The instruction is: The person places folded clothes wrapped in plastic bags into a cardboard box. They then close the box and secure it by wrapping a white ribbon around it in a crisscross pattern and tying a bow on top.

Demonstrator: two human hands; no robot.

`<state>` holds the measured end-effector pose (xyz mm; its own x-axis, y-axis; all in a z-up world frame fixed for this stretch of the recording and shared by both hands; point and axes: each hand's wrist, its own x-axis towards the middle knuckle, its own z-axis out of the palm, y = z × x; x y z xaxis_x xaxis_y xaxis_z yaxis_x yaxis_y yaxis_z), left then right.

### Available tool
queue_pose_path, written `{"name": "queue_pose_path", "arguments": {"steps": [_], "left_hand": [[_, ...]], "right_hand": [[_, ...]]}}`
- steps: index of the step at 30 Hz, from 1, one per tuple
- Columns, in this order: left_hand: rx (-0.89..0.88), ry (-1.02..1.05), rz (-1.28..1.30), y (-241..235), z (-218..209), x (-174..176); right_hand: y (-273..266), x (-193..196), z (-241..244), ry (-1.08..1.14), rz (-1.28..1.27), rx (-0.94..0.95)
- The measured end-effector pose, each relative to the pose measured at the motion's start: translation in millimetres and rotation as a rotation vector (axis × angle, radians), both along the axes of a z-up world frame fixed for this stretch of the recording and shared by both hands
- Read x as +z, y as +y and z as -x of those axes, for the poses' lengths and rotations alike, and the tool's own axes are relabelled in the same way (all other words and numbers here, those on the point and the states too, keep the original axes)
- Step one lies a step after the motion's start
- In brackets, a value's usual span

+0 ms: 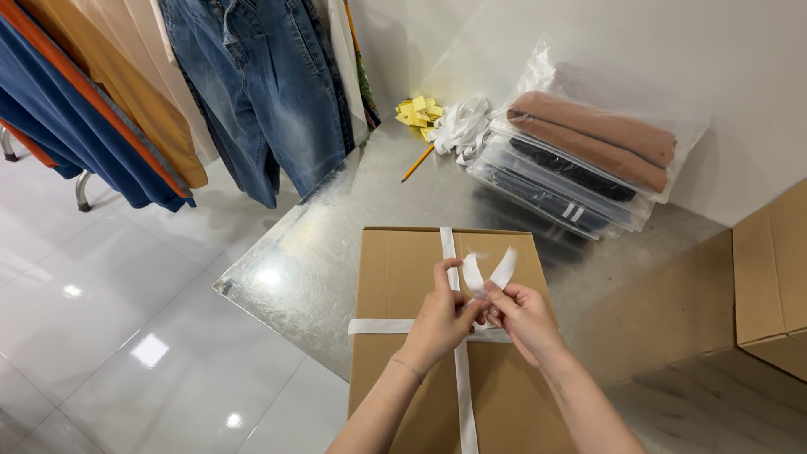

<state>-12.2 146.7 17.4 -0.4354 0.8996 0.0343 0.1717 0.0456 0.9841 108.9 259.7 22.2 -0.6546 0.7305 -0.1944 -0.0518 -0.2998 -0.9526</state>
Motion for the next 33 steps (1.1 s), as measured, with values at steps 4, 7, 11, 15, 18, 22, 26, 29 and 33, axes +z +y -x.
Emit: {"name": "queue_pose_path", "arguments": {"steps": [4, 7, 11, 15, 18, 22, 26, 29, 33], "left_hand": [[-0.102, -0.369, -0.118, 2.9, 10.8, -25.0], [-0.145, -0.625, -0.144, -0.3, 28.4, -29.6], [-0.229, -0.630, -0.007, -3.7, 36.4, -12.8], [-0.323, -0.307, 0.079, -7.9, 30.9, -3.0], [-0.205, -0.022, 0.173, -2.7, 24.4, -7.6], [0.018, 0.202, 0.236, -28.3, 36.9, 0.6], [0.159, 0.320, 0.374, -76.4, 58.7, 9.9], [0.210, 0.204, 0.480, -116.1, 68.4, 9.0], [0.291, -0.080, 0.474, -151.3, 76.9, 5.5]], "right_hand": [[20.5, -23.5, -12.5, 0.053, -0.017, 0.038], [17.6, 13.5, -23.8, 0.022, -0.133, 0.276], [12.6, 41.2, -26.6, -0.291, -0.730, 0.492], [9.6, 34.1, -23.7, -0.406, -0.993, 0.384], [6.2, 25.5, -20.6, -0.340, -0.997, 0.378], [18.6, 15.6, -31.0, -0.175, -0.915, 0.316], [48.8, -11.7, -55.7, -0.300, -0.776, 0.119], [62.7, -30.0, -73.5, -0.542, -0.619, -0.019], [75.4, -48.2, -80.4, -0.737, -0.620, -0.119]]}}
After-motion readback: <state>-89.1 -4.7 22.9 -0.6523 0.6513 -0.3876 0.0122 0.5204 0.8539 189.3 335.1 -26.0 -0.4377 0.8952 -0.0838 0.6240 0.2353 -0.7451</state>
